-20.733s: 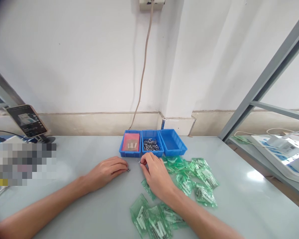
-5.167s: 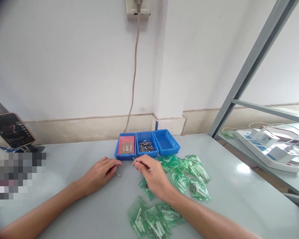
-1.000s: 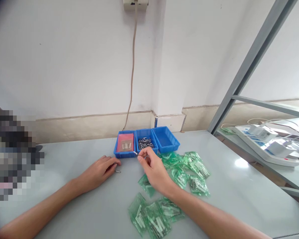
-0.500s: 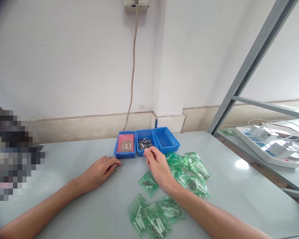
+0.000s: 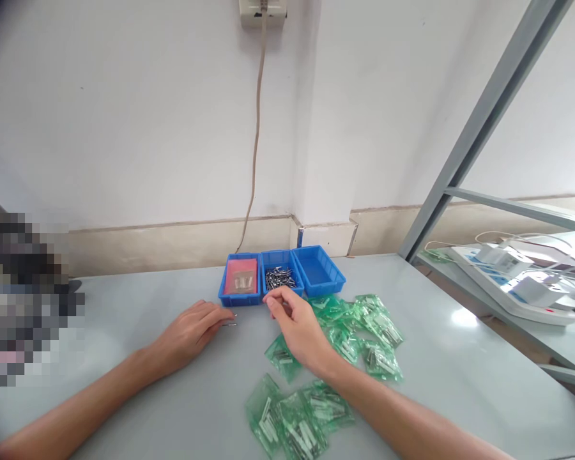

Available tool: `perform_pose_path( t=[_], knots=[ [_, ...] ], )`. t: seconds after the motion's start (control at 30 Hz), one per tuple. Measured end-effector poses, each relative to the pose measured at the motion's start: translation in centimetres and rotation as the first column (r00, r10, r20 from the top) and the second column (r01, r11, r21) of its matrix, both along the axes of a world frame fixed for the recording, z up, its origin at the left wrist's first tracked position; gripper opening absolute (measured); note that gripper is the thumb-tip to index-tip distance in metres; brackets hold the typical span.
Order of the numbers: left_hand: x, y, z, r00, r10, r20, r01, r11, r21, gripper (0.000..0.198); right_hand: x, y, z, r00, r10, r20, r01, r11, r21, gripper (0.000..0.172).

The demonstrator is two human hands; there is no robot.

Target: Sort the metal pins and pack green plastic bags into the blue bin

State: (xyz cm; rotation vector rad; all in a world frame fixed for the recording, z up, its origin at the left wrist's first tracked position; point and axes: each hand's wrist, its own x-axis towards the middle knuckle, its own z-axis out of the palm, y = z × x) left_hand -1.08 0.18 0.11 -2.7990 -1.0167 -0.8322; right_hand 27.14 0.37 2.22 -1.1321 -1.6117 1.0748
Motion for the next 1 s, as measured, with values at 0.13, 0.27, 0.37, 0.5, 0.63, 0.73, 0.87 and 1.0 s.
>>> perform_pose_path(
  t=[0.13, 0.27, 0.37, 0.5, 0.63, 0.73, 0.87, 1.0],
  knots=[
    [0.5, -0.5, 0.7, 0.996, -0.034, 0.079, 0.028, 0.997, 0.066, 0.022, -0.2, -0.7, 0.0, 0.971, 0.131, 0.201, -0.155, 0.982, 0.104, 0.015],
    [0.9, -0.9, 1.1, 0.99, -0.062, 0.124, 0.053, 0.996, 0.073, 0.021, -0.3, -1.2, 0.2, 0.917, 0.201, 0.344, -0.267, 0.951, 0.157, 0.015],
    [1.1, -1.2, 0.9, 0.987, -0.075, 0.143, 0.067, 0.996, 0.054, 0.021, -0.2, -1.3, 0.1, 0.886, 0.244, 0.395, -0.337, 0.923, 0.186, 0.013],
    [1.2, -1.5, 0.6, 0.986, -0.087, 0.145, 0.088, 0.996, 0.0, 0.022, -0.3, -1.3, -0.1, 0.888, 0.237, 0.394, -0.348, 0.907, 0.239, 0.013],
    [1.4, -1.8, 0.6, 0.985, -0.089, 0.151, 0.094, 0.995, -0.022, 0.024, -0.4, -1.5, -0.1, 0.881, 0.244, 0.405, -0.359, 0.904, 0.235, 0.011],
    [1.6, -1.9, 0.6, 0.982, -0.094, 0.164, 0.1, 0.995, -0.029, 0.026, -0.4, -1.6, -0.1, 0.873, 0.254, 0.417, -0.368, 0.903, 0.221, 0.011],
    [1.8, -2.0, 0.6, 0.983, -0.084, 0.161, 0.09, 0.995, -0.031, 0.025, -0.5, -1.8, 0.1, 0.886, 0.248, 0.391, -0.358, 0.902, 0.24, 0.014],
    [1.6, -1.7, 0.6, 0.98, -0.041, 0.193, 0.042, 0.999, -0.001, 0.027, -0.4, -1.9, 0.4, 0.939, 0.151, 0.31, -0.24, 0.932, 0.272, 0.013]
  ],
)
